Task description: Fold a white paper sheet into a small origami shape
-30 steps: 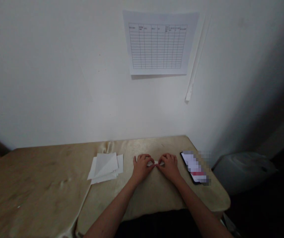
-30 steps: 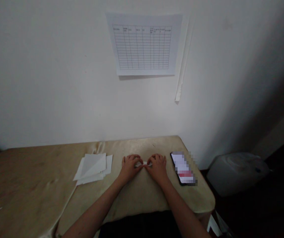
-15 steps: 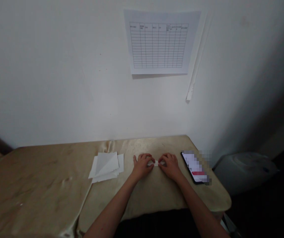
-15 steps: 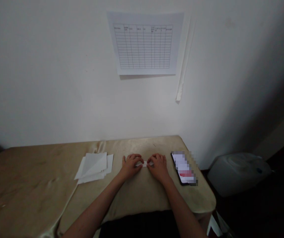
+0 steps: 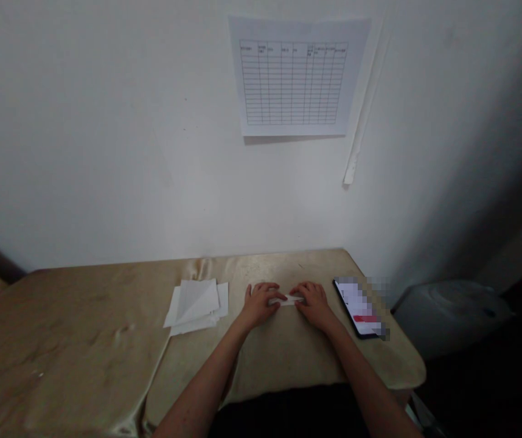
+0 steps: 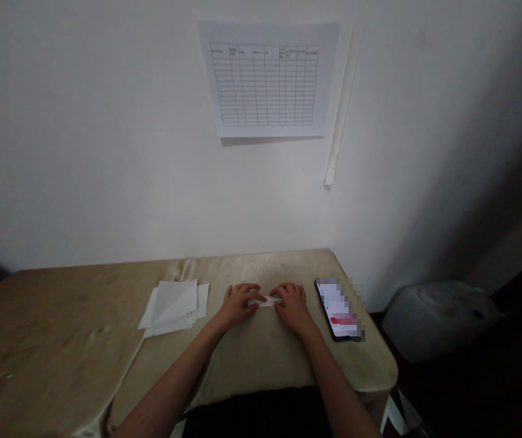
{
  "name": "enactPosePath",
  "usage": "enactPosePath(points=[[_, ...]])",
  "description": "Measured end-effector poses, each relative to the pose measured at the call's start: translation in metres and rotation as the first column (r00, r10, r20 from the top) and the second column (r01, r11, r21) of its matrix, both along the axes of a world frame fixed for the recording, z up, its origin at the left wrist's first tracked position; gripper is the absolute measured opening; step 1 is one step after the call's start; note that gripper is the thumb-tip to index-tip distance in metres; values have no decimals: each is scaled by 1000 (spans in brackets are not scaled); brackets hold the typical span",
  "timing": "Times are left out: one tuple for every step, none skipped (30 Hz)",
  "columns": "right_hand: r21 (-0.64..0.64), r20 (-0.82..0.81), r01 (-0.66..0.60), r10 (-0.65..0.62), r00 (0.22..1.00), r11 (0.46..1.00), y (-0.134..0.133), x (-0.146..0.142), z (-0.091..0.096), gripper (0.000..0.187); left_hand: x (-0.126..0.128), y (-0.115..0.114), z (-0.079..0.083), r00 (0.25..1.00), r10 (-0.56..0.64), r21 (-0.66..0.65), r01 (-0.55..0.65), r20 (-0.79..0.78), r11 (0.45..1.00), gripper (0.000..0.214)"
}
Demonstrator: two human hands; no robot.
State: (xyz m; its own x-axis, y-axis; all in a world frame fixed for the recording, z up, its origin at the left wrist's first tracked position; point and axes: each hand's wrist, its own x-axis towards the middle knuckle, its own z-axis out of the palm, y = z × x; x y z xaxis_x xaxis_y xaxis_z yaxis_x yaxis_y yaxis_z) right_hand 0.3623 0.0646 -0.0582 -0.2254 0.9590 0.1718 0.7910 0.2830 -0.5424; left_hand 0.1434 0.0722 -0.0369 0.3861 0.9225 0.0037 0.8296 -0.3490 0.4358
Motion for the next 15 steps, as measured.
enactPosePath(points=[[-4, -7, -5, 5, 1000, 1000, 0, 1, 0, 39, 0, 0, 0, 1000, 1, -3, -1, -1, 1000, 32], [-8, -17, -8, 8, 1000, 1000, 0, 1, 1, 40, 0, -1, -1, 1000, 3, -2, -3, 1, 1000, 33], [-9, -29, -4, 4, 1000, 1000, 0, 2, 1, 41, 0, -1, -1, 1000, 5, 1, -5, 5, 1000, 34], [-9, -42, 3, -3, 999, 1000, 0, 3, 0, 41, 1, -2, -2, 1000, 7, 6, -8, 9, 1000, 35], [-7, -54, 8, -8, 999, 1000, 0, 3, 0, 41, 1, -2, -2, 1000, 10, 14, -10, 13, 1000, 35], [-5, -62, 11, -11, 998, 1000, 0, 3, 0, 41, 1, -3, -3, 1000, 12, 23, -13, 14, 1000, 35], [-4, -67, 11, -11, 998, 1000, 0, 3, -1, 40, 2, -4, -3, 1000, 16, 32, -16, 15, 999, 35], [-2, -68, 11, -11, 998, 1000, 0, 3, -1, 39, 3, -5, -3, 1000, 19, 41, -20, 16, 999, 34], [2, -67, 10, -10, 998, 1000, 0, 2, -1, 37, 4, -5, -3, 999, 25, 51, -26, 20, 998, 32], [8, -63, 12, -12, 998, 1000, 0, 2, -1, 35, 5, -6, -2, 999, 31, 60, -33, 27, 998, 29], [16, -58, 17, -16, 998, 1000, -1, 1, -1, 32, 6, -7, -1, 999, 40, 70, -42, 37, 997, 26], [27, -53, 23, -22, 998, 999, -1, 0, -1, 29, 7, -8, -1, 998, 49, 79, -52, 49, 996, 23], [38, -46, 30, -28, 999, 999, -2, -2, -1, 25, 9, -8, 0, 996, 59, 88, -64, 61, 994, 19], [48, -37, 36, -34, 999, 998, -2, -3, 0, 23, 11, -9, 0, 995, 71, 96, -78, 73, 992, 16], [56, -25, 43, -41, 999, 998, -3, -4, 0, 21, 12, -9, 0, 993, 82, 104, -90, 81, 991, 14]])
